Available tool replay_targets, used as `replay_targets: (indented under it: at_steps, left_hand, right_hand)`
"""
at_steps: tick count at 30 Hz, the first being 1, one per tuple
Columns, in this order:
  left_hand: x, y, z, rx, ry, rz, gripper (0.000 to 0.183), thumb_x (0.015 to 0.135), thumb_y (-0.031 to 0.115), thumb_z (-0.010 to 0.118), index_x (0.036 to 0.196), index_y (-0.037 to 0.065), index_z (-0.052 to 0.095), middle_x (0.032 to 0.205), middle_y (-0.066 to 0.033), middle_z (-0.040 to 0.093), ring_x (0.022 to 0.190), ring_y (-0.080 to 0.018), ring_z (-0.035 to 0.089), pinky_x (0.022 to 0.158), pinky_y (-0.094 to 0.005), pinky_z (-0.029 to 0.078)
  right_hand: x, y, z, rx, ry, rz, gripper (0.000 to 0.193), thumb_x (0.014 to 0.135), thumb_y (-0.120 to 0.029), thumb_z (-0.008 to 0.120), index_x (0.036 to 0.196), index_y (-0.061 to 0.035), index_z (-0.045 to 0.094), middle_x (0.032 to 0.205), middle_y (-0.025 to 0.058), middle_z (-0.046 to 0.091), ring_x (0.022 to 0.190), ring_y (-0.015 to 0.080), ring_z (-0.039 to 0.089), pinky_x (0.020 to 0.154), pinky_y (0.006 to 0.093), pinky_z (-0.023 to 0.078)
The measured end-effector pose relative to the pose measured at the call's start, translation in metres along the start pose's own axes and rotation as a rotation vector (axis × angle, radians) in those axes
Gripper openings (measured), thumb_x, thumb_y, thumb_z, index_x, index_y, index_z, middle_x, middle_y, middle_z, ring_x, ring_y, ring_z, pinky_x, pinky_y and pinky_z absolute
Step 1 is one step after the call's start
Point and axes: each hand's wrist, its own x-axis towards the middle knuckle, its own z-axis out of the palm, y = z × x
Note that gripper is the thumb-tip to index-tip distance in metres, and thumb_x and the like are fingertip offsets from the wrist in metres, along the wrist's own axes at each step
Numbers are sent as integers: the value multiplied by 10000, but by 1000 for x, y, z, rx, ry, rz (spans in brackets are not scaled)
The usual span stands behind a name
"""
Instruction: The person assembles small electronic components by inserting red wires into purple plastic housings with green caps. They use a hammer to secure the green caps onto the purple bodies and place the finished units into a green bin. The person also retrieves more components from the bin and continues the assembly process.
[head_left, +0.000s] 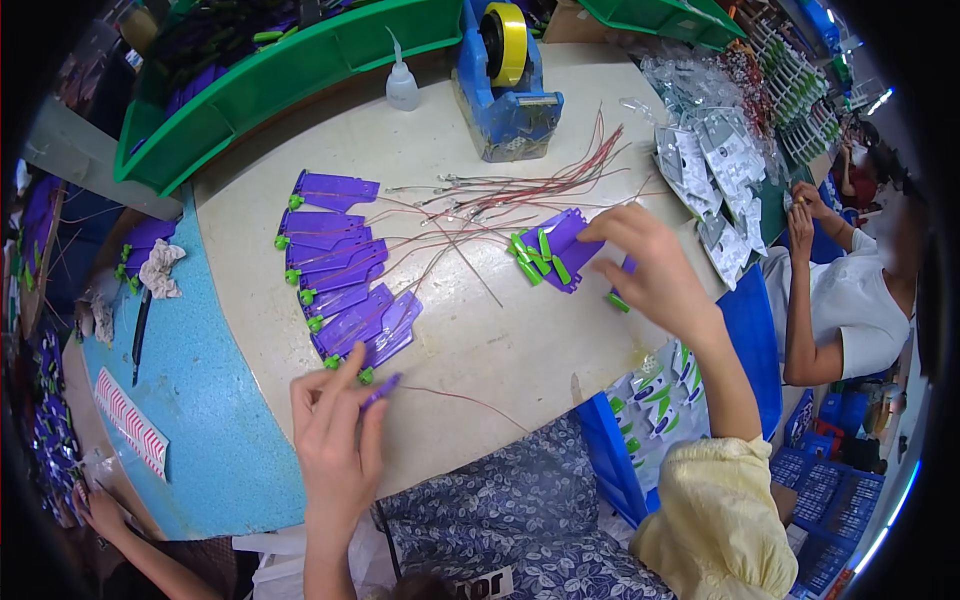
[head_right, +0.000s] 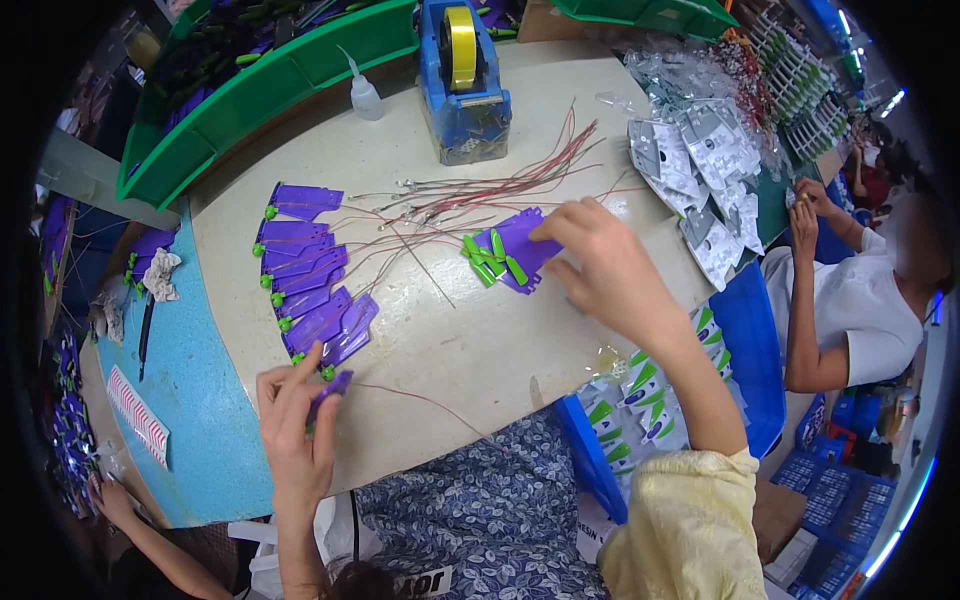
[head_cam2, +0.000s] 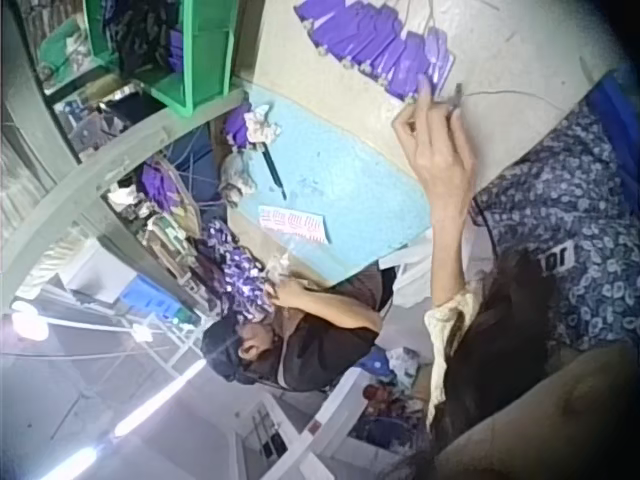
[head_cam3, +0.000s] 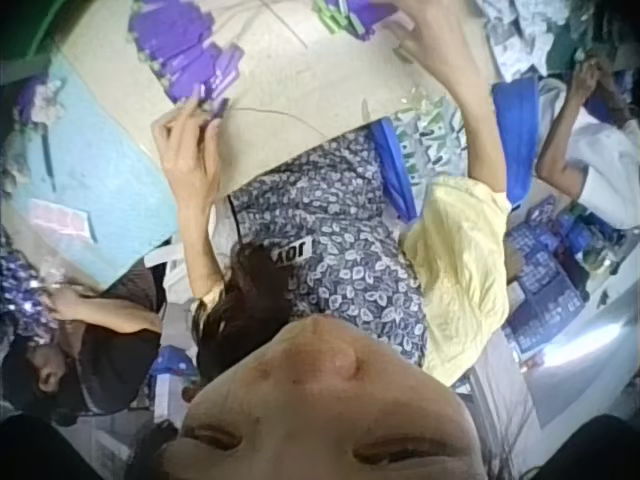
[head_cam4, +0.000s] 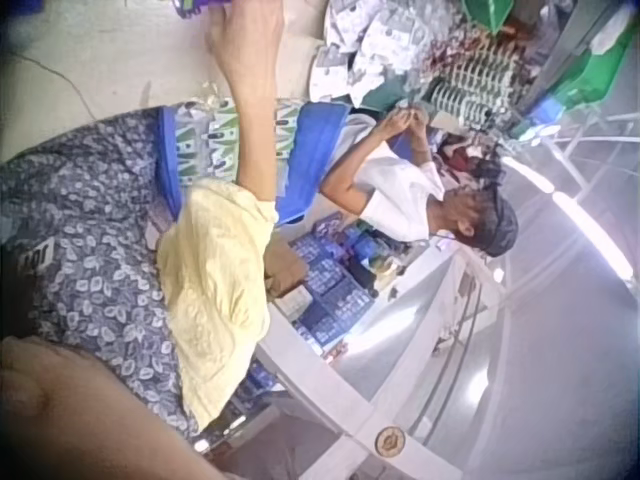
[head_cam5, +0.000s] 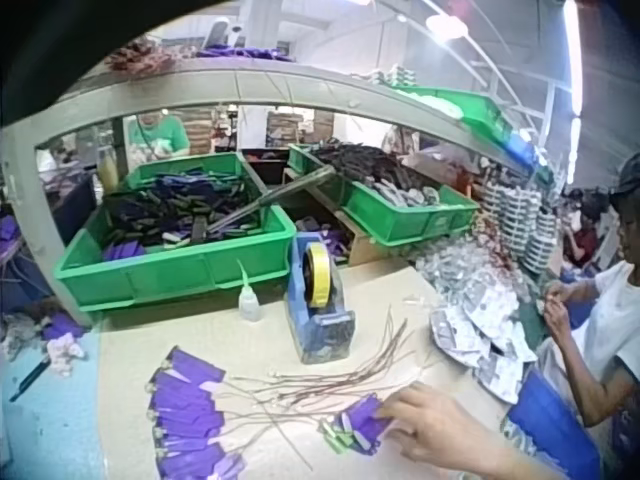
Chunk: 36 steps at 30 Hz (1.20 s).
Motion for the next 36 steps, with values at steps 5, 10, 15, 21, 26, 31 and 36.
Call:
replay_targets:
  at_steps: [5,10,15,21,26,31,36]
  left_hand:
    - [-8,-4,-4,-12,-75,67,105,804,14,721,871,-12,646,1280,-133,662,967,-330,543,855,-396,447]
    - [-48,6,-4,-199,-69,-1,224,859,21,690,1073,-8,629,930,-141,745,700,-280,707,598,-370,532]
    - [-39,1,-12,-117,-216,55,235,907,22,623,1139,-11,597,1112,-180,698,709,-269,708,596,-369,564]
    - [-35,-11,-18,23,-184,-45,178,858,2,610,1022,-14,542,1444,-166,528,657,-274,688,558,-364,560]
    - [-52,7,-16,217,-340,-25,113,853,41,589,914,15,498,1514,-166,457,585,-215,654,536,-339,556]
    - [-53,8,-8,369,-305,16,142,824,40,609,910,18,498,1523,-160,450,543,-161,614,506,-312,540]
    - [-50,-5,-10,189,-180,47,106,879,45,591,954,10,525,1405,-155,557,545,-182,622,509,-314,535]
  right_hand:
    - [-10,17,10,-49,3,-3,246,703,44,730,936,10,659,972,109,621,970,303,608,779,371,496]
    - [12,-49,5,453,-25,35,192,752,23,759,939,3,716,869,110,699,804,236,668,708,322,504]
    - [61,-119,78,695,-197,4,121,839,-48,719,936,23,729,852,146,725,725,230,693,649,318,521]
    - [74,-138,111,600,-310,26,110,801,-43,714,888,21,736,825,163,718,730,305,685,648,374,526]
    - [49,-141,105,422,-249,-200,195,729,-55,758,920,-13,745,897,113,672,862,289,614,778,388,500]
    - [36,-145,101,352,-367,-256,381,712,-102,796,1073,-22,703,1031,98,588,1013,285,532,874,391,420]
    - [31,-145,102,317,-314,-311,384,738,-94,780,1096,-19,663,1019,105,574,996,297,517,863,392,420]
